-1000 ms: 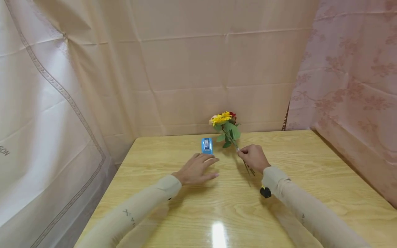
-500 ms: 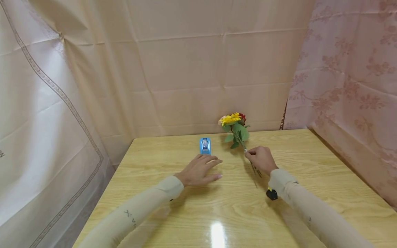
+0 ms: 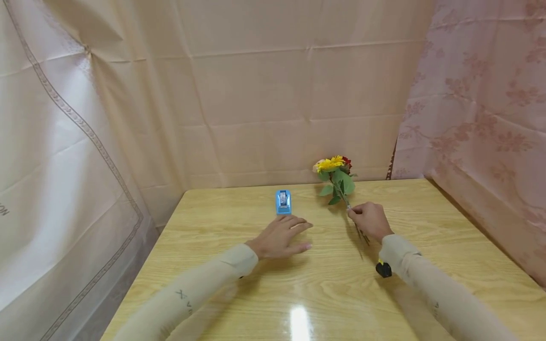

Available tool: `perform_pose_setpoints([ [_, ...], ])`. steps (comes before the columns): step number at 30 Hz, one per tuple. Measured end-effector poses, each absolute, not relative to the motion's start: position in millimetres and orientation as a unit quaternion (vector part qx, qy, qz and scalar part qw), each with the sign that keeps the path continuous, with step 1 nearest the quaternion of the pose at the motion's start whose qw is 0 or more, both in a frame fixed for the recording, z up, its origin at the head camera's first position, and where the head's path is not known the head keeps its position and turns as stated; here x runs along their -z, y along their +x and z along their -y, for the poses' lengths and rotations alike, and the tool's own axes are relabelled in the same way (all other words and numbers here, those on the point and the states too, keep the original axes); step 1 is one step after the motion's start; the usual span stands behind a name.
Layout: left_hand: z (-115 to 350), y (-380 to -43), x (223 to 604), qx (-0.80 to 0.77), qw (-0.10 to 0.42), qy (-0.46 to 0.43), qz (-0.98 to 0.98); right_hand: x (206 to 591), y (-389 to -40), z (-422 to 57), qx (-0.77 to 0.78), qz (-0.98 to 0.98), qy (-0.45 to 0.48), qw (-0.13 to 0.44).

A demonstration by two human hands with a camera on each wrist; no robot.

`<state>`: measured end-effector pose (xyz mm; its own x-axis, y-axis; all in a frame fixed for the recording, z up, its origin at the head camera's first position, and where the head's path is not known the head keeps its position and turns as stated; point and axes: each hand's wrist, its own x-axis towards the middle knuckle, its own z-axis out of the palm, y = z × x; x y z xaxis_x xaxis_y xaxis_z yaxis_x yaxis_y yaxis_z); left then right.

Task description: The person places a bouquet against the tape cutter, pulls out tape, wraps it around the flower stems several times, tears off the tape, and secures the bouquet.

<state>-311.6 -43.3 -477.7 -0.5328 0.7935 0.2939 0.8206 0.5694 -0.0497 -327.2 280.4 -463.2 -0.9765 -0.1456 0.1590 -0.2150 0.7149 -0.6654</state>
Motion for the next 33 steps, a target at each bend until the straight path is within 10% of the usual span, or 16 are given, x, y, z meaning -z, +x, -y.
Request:
perform_pose_setpoints([
  [33,12.6,-301.6,483.1,0.025,0.116,-0.494,0.861,477.5,-320.1,-324.5,-0.309,0.946,0.08,0.058],
])
